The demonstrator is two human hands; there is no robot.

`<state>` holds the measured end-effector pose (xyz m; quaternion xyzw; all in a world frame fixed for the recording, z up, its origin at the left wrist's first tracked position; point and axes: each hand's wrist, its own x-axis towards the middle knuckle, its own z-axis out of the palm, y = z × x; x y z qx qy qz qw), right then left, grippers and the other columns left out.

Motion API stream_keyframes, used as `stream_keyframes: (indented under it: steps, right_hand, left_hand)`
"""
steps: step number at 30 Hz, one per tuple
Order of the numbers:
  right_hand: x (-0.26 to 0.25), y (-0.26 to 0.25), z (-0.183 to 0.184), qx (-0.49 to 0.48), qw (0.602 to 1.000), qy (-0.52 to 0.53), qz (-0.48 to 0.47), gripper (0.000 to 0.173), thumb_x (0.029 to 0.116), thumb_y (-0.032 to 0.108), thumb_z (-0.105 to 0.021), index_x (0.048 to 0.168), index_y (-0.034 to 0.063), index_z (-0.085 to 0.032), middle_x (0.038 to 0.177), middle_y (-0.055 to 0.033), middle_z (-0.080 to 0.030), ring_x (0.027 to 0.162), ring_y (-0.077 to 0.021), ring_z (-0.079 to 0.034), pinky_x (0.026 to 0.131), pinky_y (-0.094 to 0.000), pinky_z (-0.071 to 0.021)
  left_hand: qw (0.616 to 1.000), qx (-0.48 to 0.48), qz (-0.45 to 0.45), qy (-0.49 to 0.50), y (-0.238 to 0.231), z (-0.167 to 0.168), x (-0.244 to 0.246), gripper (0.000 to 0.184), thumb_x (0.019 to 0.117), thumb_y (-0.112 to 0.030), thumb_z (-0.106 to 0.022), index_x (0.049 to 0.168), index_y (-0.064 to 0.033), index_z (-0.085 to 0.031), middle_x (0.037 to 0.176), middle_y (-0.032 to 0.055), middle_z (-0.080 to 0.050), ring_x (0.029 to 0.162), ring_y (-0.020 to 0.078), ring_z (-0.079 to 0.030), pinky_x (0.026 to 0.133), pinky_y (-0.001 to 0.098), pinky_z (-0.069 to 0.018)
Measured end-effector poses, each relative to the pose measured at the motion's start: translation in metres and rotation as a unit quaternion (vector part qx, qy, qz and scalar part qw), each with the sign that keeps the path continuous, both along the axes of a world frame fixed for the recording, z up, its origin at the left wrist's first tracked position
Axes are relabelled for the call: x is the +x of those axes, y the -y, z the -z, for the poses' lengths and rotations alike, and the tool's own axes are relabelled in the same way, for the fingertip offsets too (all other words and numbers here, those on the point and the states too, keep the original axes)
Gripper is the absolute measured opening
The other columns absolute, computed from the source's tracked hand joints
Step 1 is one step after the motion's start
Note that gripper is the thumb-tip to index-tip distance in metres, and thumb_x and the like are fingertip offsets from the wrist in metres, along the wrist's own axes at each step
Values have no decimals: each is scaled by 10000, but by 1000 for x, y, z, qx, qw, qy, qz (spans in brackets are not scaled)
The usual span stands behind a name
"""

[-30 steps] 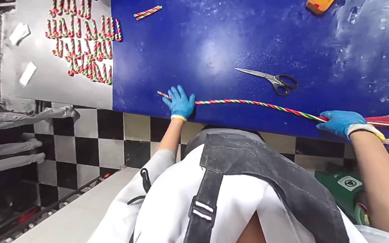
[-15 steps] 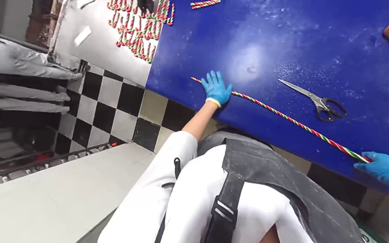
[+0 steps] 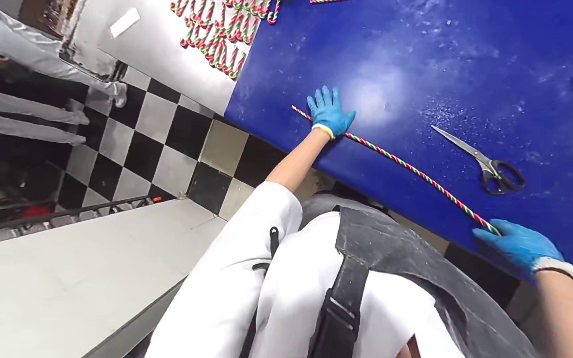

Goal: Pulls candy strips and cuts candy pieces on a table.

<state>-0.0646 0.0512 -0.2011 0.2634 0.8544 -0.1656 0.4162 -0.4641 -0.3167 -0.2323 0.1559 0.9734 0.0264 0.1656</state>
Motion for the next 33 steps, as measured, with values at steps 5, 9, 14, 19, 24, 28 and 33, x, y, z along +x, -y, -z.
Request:
stream_keyframes:
  steps: [5, 9, 14, 19, 24, 28, 33]
  right_hand:
    - [-38, 44, 2, 13, 1000, -6, -21, 417, 977, 488, -674, 1052, 81, -721, 1027, -249, -716, 1025, -461, -669, 884, -701, -469]
    - [-38, 44, -1, 17, 1000, -6, 1, 407, 978, 469, -684, 1048, 70, -720, 1024, -258, -712, 1023, -466, -666, 887, -710, -463]
    - [-38, 50, -3, 20, 999, 3, 46, 431, 975, 472, -687, 1068, 52, -719, 1036, -279, -705, 1033, -487, -657, 891, -725, -456]
    - [-37, 50, -14, 43, 996, -74, 8, 508, 938, 564, -684, 1104, 87, -734, 1084, -258, -713, 1079, -484, -653, 914, -733, -452]
    - [-48, 16, 3, 154, 951, -239, 121, 666, 1016, 593, -423, 1515, 157, -490, 1516, -230, -514, 1420, -475, -447, 1103, -735, -329]
    - [-97, 5, 5, 193, 970, -136, 56, 408, 1036, 343, -532, 1308, 60, -644, 1287, -329, -628, 1207, -558, -586, 919, -797, -426]
    - [-137, 9, -11, 189, 982, -16, -17, 361, 923, 374, -766, 1059, 46, -703, 961, -333, -686, 934, -581, -652, 721, -786, -457]
  left_hand:
    - [997, 2, -45, -57, 108, 9, 89, 861, 1016, -649, -291, 1622, -38, -260, 1689, 232, -213, 1583, 429, -107, 1221, 719, 13]
    - [994, 28, -41, -93, 101, 19, 42, 889, 996, -665, -326, 1612, -27, -276, 1672, 270, -224, 1568, 456, -147, 1243, 688, -45]
    - [998, 22, -20, -54, 25, 24, -59, 915, 970, -727, -290, 1657, -132, -177, 1701, 256, -126, 1579, 455, -79, 1245, 670, -10]
    - [999, -19, -38, -17, 73, 1, -1, 949, 955, -729, -329, 1630, -67, -246, 1679, 267, -206, 1568, 476, -110, 1177, 779, 20]
    - [991, -59, -104, -66, 163, 9, 49, 910, 1001, -670, -290, 1623, -10, -221, 1688, 252, -193, 1580, 452, -82, 1194, 755, 22]
    - [991, -44, -78, -99, 163, 19, 6, 894, 995, -685, -292, 1636, -67, -220, 1672, 284, -210, 1562, 488, -130, 1213, 731, -37]
    - [994, -28, -53, -93, 121, 28, -69, 977, 932, -815, -236, 1663, -171, -165, 1697, 266, -125, 1566, 489, -97, 1228, 701, -53]
